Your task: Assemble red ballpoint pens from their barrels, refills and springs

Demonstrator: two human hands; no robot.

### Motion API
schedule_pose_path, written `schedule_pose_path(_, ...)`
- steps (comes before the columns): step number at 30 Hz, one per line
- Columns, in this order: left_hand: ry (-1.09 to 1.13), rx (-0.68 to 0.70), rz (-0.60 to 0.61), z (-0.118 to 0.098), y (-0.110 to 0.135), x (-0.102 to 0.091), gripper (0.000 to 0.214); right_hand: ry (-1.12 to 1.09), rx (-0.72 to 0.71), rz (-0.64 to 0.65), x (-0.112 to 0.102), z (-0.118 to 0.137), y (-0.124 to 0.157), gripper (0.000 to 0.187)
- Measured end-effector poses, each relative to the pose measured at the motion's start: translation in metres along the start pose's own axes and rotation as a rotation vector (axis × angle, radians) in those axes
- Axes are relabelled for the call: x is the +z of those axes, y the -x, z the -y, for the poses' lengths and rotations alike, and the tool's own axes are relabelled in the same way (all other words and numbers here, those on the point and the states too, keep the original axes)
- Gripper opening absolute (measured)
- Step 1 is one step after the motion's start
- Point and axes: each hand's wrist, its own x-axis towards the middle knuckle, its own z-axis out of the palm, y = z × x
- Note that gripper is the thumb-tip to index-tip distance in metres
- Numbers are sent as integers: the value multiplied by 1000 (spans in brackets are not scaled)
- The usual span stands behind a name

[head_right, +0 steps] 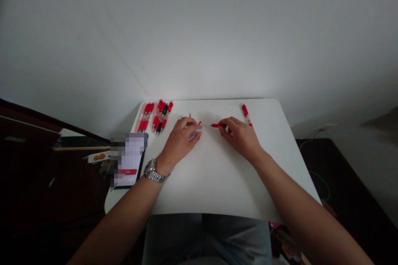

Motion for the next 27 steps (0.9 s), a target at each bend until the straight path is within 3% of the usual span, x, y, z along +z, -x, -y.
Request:
schedule_pose_path(10, 6, -17, 8, -3, -2, -4, 15, -8, 10, 0, 2, -1, 0, 22)
schedule_pose_path(27, 82, -54, -19, -7, -3, -7, 4, 45, 180, -128, 1, -6, -2, 14)
